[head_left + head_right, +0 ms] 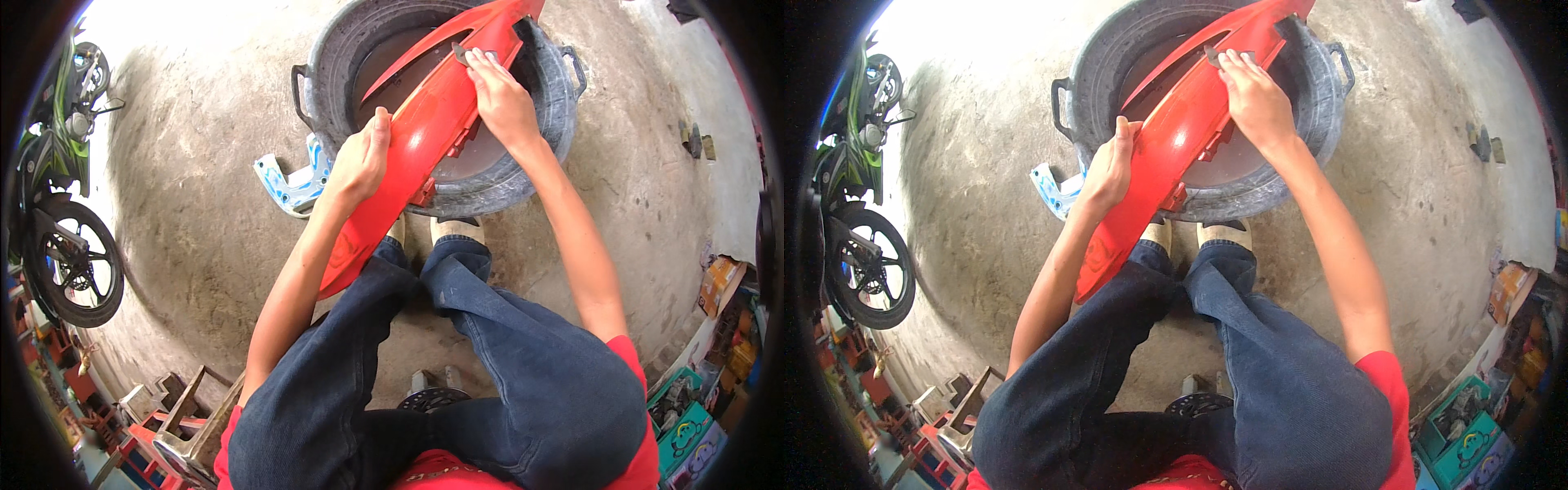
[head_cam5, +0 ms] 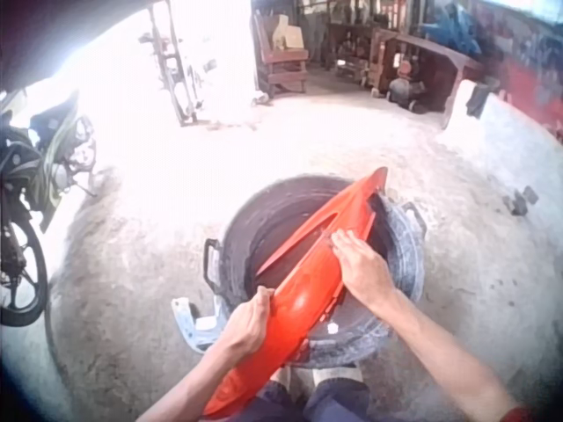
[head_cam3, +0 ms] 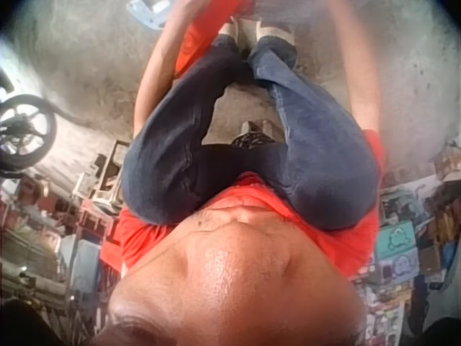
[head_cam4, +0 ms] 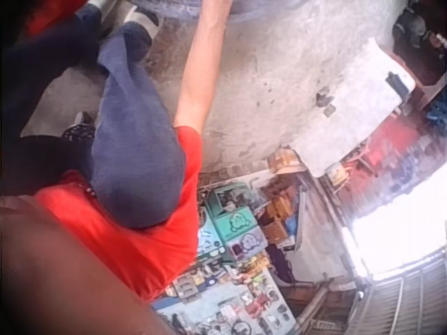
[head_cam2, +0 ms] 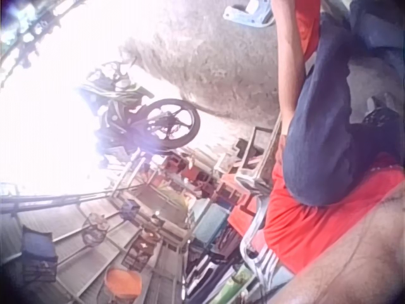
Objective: The person sands a red motorcycle fairing piece by hand over a bucket of water, repeatedly dipping a small piece of sandpaper into the water and scrubbing the surface of the plastic part.
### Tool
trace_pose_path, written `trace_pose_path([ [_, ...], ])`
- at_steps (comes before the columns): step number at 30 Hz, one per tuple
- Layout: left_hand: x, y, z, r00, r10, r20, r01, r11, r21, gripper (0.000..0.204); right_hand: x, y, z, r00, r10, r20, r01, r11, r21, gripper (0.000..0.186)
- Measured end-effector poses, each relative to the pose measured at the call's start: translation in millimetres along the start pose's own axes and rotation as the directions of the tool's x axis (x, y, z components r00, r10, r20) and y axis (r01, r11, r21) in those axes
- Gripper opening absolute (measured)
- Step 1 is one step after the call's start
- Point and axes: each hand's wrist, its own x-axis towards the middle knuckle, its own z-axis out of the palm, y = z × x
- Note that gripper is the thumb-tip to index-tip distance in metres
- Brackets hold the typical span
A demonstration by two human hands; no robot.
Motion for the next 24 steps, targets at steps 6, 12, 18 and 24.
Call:
trace_pose_path([
  [6, -6.9, -5.4, -2.9, 1.0, -0.02, -0.022, 0.02, 1.0, -0.018, 0.078, -44.6, -84.5, -14.7, 0.792, -0.583, 0.181, 0.516, 0.797, 0.313, 0.038],
  [12, -1.6, 6.8, -0.6, 1.0, 0.011, -0.003, -0.012, 0.999, -0.031, 0.076, 10.5, 19.5, 3.2, 0.996, 0.084, -0.019, -0.083, 0.995, 0.055, 0.034],
  [18, -7.9, -4.2, -9.0, 0.99, -0.119, 0.075, 0.12, 0.993, -0.009, 0.095, -42.6, -86.3, -5.9, 0.917, -0.386, 0.1, 0.361, 0.911, 0.201, 0.04],
  [24, -2.1, 2.7, -3.3, 1.0, -0.027, 0.004, 0.028, 1.0, -0.01, 0.076, -8.7, -19.2, -12.2, 0.981, -0.185, 0.065, 0.178, 0.979, 0.1, 0.037],
])
